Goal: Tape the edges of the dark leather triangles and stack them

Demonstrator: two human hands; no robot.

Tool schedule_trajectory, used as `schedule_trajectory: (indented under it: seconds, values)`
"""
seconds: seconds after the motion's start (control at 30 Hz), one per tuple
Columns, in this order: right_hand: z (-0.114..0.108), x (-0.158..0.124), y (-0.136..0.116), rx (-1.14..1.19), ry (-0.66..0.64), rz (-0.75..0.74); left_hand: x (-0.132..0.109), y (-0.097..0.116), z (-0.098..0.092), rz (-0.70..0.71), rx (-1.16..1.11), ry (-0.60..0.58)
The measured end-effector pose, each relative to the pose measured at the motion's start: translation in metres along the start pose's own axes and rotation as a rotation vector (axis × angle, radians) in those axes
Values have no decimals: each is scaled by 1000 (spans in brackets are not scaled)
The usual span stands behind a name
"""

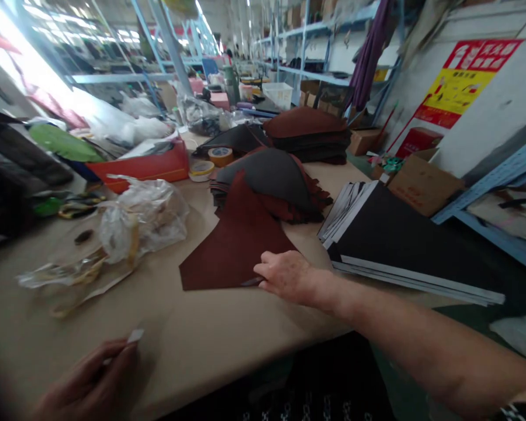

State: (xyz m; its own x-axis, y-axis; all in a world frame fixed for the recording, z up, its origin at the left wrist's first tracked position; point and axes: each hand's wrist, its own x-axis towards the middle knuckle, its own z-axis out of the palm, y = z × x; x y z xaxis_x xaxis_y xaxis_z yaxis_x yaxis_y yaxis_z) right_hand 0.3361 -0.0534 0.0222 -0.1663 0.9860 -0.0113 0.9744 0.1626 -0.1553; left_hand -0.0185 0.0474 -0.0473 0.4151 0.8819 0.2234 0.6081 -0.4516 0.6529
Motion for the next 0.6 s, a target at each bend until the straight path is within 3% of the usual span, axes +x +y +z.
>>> schedule_trajectory:
  seconds: [0.1,0.27,0.4,0.5,0.6]
  values:
    - [13,31,-30,-105,-64,-15,-6,17,-6,-85,-110,-15]
    - [21,53,-37,-167,-120,-97,-17,37,-9,-164,-300,-150]
    - [22,45,-38,-212,-77,-113,-18,46,-1,-178,-350,-252]
    - [22,29,-32,-244,-64,-69,-16,44,9,-157,-331,-250]
    - [24,14,-18,-310,-120,65,-14,36,17,-130,-294,-202]
